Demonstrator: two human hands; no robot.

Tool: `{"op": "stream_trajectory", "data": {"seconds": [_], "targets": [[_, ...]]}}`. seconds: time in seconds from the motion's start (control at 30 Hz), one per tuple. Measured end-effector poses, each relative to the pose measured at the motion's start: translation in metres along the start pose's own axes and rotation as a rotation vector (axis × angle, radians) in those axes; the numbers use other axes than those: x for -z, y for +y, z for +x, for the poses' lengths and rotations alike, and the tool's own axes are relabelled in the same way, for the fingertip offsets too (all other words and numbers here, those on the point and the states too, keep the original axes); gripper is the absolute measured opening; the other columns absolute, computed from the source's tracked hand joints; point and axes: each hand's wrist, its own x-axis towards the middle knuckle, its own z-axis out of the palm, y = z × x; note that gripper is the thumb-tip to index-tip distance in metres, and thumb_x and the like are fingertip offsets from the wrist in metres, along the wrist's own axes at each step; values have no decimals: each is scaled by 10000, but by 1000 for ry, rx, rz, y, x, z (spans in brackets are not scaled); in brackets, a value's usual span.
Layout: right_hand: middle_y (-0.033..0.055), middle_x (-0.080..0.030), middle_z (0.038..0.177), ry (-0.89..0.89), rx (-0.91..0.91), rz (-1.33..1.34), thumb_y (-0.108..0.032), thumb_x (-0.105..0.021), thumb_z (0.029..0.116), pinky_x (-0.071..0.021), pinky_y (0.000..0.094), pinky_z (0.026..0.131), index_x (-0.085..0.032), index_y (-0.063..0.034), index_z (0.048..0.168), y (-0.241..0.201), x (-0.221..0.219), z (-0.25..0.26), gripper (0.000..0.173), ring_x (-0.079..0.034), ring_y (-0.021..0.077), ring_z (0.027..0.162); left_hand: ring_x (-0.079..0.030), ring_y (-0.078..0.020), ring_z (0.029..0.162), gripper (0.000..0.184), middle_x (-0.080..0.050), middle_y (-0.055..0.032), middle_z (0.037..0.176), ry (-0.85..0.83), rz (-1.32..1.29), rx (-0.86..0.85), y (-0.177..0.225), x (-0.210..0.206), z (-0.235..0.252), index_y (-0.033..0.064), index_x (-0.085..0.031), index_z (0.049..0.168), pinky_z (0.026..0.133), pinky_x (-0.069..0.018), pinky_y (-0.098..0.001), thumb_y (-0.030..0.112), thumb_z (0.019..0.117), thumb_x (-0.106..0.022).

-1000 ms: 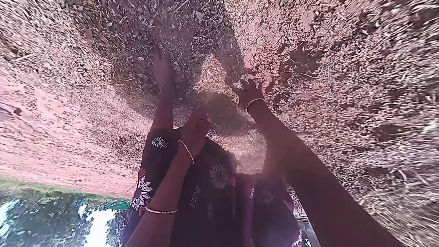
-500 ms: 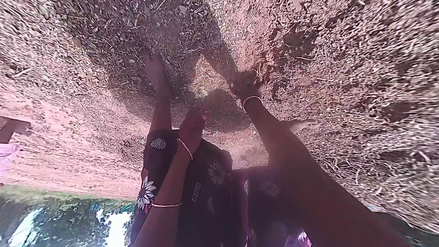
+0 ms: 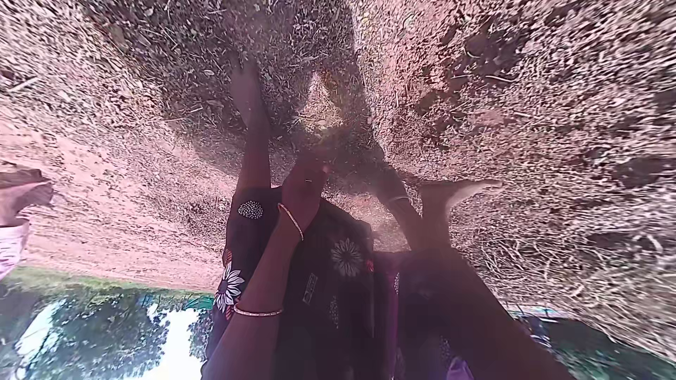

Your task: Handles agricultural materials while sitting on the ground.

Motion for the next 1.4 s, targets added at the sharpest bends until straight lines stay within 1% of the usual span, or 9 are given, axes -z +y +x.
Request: {"op": "stream_trajectory", "data": {"seconds": [0.03, 0.13, 0.27, 0.6, 0.77, 0.9, 1.2, 1.27, 1.4], "targets": [[337, -342, 1590, -191, -104, 26, -68, -396, 1089, -337, 563, 1190, -416, 78, 1500, -9, 22, 8, 437, -419, 452, 1451, -668, -178, 1005, 393, -663, -113, 1207, 0, 1, 3, -2, -2, -1, 101, -516, 1456, 862, -558, -367, 157, 1067, -521], [220, -383, 1616, 217, -49, 95, 32, -577, 942, -369, 631, 1149, -583, -67, 1434, 3, -4, 56, 502, -443, 451, 1428, -679, -169, 1008, 381, -670, -112, 1210, -14, 54, -14, -12, -8, 0, 93, -518, 1446, 870, -569, -360, 161, 1071, -514], [100, -222, 1719, 339, 93, 58, 70, -634, 863, -351, 623, 1169, -413, -263, 1589, -24, 23, 110, 829, -266, 404, 1551, -691, -177, 1001, 383, -681, -107, 1179, -31, 115, 1, -23, -14, 4, 114, -521, 1456, 855, -584, -369, 132, 1075, -489], [321, -622, 1312, -166, -83, 70, -63, -553, 1019, -484, 674, 998, -627, 82, 1277, -15, -21, 82, 306, -600, 500, 1240, -673, -168, 1008, 392, -672, -119, 1185, -24, 137, 33, -25, -25, 6, 91, -521, 1446, 854, -561, -350, 178, 1064, -498], [194, -470, 1570, 367, 15, 321, 64, -516, 950, -538, 604, 978, -510, -94, 1510, 13, -11, 85, 582, -623, 424, 1260, -680, -190, 1009, 397, -673, -119, 1225, -32, 176, 53, -32, -29, 5, 126, -512, 1466, 827, -565, -369, 188, 1075, -493], [197, -247, 1693, 496, 145, 307, 89, -545, 930, -349, 537, 1211, -450, -92, 1553, 5, 26, 124, 655, -312, 393, 1538, -666, -201, 1025, 408, -665, -120, 1222, -44, 186, 78, -32, -30, 3, 130, -504, 1477, 843, -552, -378, 195, 1074, -486], [288, -466, 1531, -452, 54, -101, -178, -551, 1066, -388, 630, 1130, -488, 26, 1484, -6, 2, 69, 469, -463, 455, 1415, -679, -166, 980, 375, -674, -116, 1175, -25, 142, 30, -19, -26, 5, 85, -525, 1436, 843, -567, -356, 135, 1066, -488], [286, -668, 1264, -28, 169, -60, -130, -688, 943, -500, 689, 968, -712, 6, 1225, 20, -47, 55, 314, -634, 490, 1175, -681, -170, 987, 378, -676, -115, 1182, -24, 141, 23, -20, -24, 6, 86, -521, 1441, 842, -568, -360, 141, 1069, -486], [201, -364, 1637, 190, 148, 41, 56, -599, 937, -190, 683, 1233, -537, -109, 1497, 26, -1, 82, 587, -253, 453, 1544, -680, -186, 1015, 403, -680, -121, 1203, -24, 137, 59, -31, -24, 4, 100, -502, 1469, 864, -565, -377, 180, 1074, -494]]}}
